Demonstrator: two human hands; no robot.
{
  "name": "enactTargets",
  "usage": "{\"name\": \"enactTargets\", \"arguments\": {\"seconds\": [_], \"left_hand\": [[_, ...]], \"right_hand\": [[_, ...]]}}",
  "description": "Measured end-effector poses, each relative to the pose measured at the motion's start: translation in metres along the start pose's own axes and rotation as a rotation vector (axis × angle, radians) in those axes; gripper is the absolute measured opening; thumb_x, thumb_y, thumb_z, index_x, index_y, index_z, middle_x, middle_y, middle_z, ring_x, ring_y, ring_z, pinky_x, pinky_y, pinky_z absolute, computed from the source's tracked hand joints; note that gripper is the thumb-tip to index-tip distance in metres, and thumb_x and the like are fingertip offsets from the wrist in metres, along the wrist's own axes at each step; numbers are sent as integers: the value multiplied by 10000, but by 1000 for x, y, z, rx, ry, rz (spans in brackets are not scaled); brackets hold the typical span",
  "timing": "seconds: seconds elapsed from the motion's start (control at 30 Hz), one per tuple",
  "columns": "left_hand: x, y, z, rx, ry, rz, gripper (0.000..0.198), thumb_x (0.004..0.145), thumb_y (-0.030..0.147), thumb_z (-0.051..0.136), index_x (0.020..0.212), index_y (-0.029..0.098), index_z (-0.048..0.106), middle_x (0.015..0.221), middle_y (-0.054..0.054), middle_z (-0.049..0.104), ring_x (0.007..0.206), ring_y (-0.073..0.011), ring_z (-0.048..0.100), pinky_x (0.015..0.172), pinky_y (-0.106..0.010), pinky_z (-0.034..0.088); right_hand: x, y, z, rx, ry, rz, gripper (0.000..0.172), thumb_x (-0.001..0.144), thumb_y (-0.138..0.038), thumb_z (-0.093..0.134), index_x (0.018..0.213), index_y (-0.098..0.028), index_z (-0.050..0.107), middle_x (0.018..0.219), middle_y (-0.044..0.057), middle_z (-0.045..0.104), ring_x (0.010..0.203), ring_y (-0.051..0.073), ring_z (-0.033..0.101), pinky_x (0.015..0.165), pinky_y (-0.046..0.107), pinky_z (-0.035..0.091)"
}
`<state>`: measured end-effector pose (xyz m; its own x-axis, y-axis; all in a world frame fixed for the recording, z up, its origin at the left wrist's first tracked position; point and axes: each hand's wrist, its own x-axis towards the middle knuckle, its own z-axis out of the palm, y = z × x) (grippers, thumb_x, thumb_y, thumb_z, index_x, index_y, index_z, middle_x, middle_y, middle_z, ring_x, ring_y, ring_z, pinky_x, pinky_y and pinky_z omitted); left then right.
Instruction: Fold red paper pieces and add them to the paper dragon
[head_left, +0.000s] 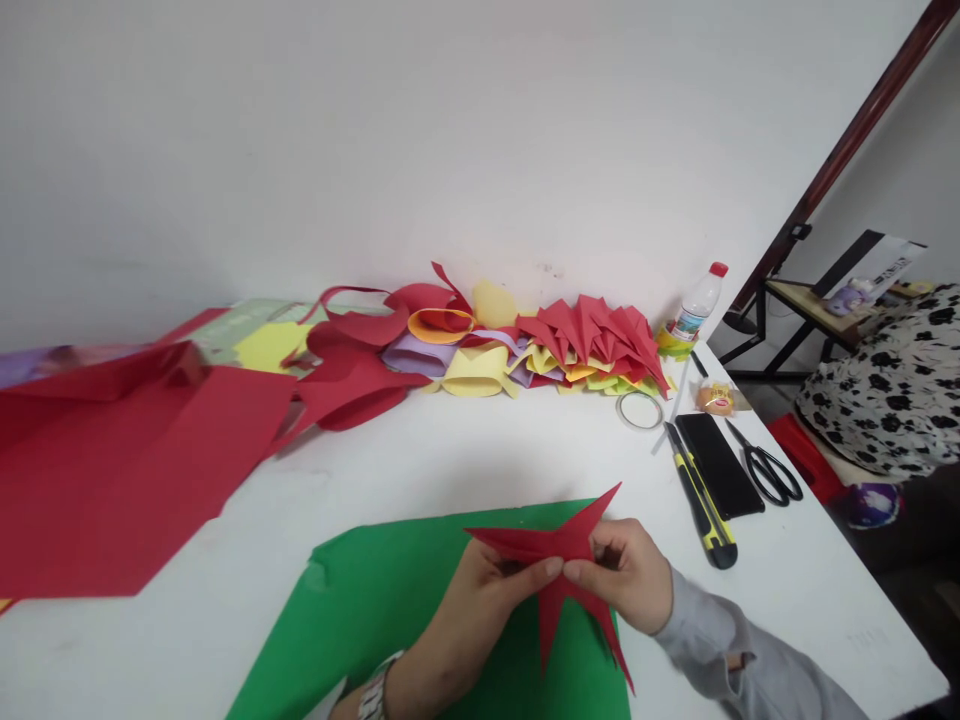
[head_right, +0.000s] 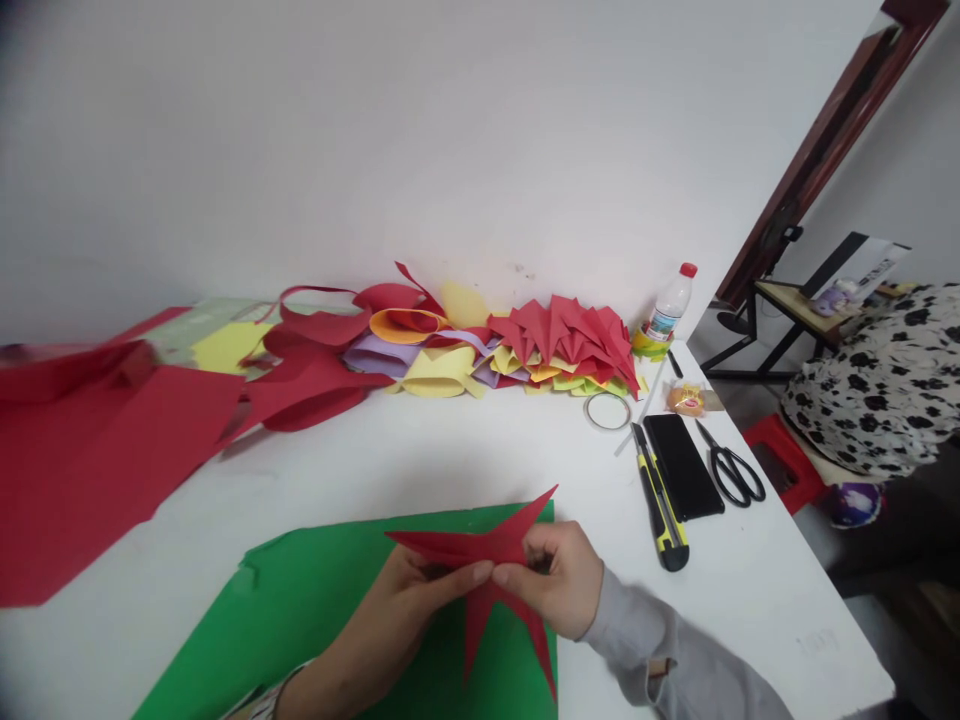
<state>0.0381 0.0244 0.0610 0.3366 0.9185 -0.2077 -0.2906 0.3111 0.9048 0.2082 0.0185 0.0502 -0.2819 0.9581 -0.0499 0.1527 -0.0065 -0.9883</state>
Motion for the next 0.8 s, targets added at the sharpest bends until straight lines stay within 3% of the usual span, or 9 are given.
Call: {"name": "enactTargets", "arguments": {"seconds": [0.23, 0.33, 0.53, 0.7, 0.8], "left_hand": [[3, 4, -3, -83, -26, -115, 196, 666, 349, 784, 685, 155, 767, 666, -43, 759, 643, -193, 656, 705, -313, 515], [6, 9, -4, -97, 0, -107, 231, 658, 375, 788, 689, 147, 771, 644, -50, 752, 606, -177, 640, 688, -304, 516], [8, 13, -6, -117, 107, -95, 322, 636, 430, 781, 520, 137, 718, 545, -53, 702, 569, -165, 608, 637, -279, 512], [11, 13, -16, -109, 186, -52, 290, 626, 426, 792, 552, 154, 724, 566, -25, 694, 606, -153, 604, 655, -254, 512], [14, 15, -22, -100, 165, -56, 299, 639, 438, 787, 564, 156, 721, 564, -20, 687, 582, -150, 596, 639, -263, 515]], "right_hand": [[2, 2, -2, 18, 35, 52, 592, 692, -629, 679, 491, -212, 310, 470, -82, 260, 482, 76, 220, 467, 249, 176], [2, 2, -1, 97, 19, 75, 602, 677, -647, 684, 493, -212, 311, 476, -78, 281, 481, 76, 235, 473, 248, 192], [3, 0, -1, 144, 2, 106, 601, 655, -651, 701, 495, -209, 328, 477, -73, 309, 479, 74, 244, 473, 244, 197], [3, 3, -5, 127, 18, 100, 592, 657, -645, 698, 491, -212, 331, 471, -75, 301, 473, 77, 242, 474, 246, 194], [4, 4, -8, 51, 62, 58, 592, 667, -612, 704, 483, -212, 309, 471, -82, 264, 480, 76, 211, 472, 250, 169]]}}
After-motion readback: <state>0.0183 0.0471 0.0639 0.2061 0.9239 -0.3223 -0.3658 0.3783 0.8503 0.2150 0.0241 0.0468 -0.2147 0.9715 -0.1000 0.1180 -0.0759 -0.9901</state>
